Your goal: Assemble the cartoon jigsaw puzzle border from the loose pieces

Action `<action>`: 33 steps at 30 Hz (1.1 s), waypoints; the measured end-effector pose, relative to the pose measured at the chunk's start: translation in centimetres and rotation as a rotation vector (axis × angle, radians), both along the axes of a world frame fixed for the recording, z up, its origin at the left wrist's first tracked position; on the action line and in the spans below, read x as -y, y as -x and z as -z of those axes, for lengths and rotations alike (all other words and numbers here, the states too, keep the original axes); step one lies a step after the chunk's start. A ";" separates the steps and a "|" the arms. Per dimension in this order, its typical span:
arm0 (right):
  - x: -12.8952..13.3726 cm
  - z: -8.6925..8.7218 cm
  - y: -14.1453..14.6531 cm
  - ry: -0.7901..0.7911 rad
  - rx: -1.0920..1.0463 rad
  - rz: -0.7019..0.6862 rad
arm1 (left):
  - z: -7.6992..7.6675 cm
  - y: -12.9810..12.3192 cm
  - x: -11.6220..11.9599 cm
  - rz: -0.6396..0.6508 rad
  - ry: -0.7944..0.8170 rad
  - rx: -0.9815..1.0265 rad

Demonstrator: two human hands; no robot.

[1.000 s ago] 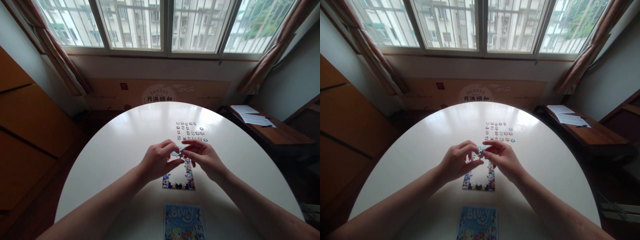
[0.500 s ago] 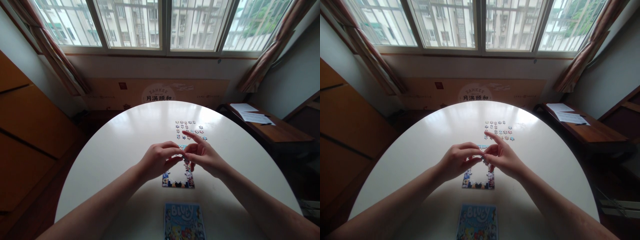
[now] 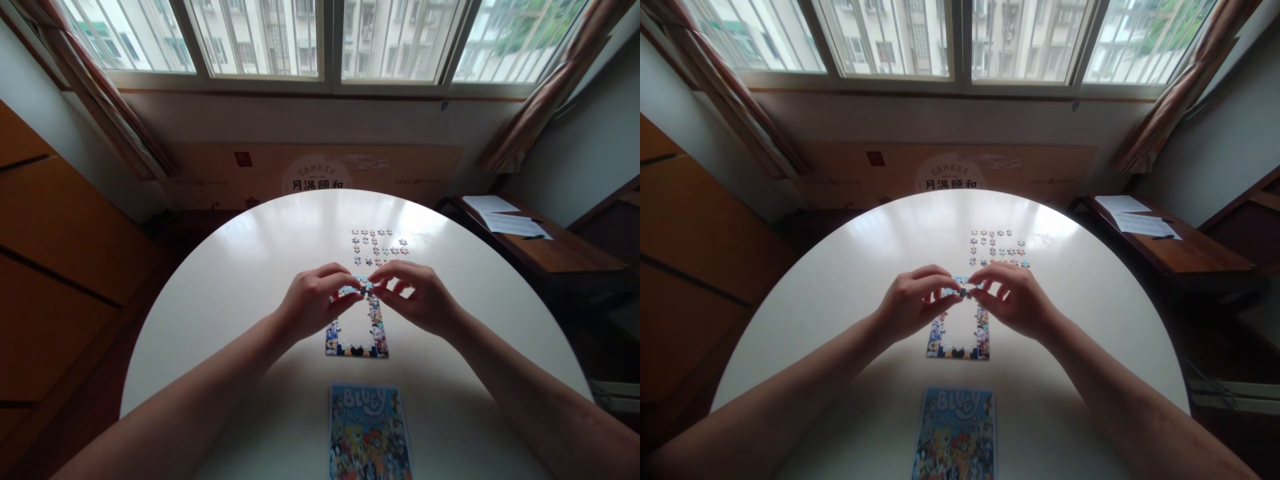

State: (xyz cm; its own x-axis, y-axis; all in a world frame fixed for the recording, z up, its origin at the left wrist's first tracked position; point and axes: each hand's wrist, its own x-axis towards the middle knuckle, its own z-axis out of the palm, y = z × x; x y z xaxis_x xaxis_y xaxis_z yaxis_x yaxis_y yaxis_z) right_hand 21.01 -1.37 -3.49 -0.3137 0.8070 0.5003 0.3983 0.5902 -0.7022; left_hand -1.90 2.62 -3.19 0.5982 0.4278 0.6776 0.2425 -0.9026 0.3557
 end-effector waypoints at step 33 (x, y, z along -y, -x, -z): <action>-2.4 2.7 -1.5 -0.010 0.192 0.142 | 2.5 0.2 -2.4 -0.020 0.072 -0.336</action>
State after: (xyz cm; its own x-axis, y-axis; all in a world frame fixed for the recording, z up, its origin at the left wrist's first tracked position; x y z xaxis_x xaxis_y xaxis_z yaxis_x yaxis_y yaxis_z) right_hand 22.52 1.02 -6.16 -0.2881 0.8452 0.4502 0.6035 0.5253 -0.5999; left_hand -2.13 5.06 -5.69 0.7740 0.4816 0.4111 0.3747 -0.8717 0.3158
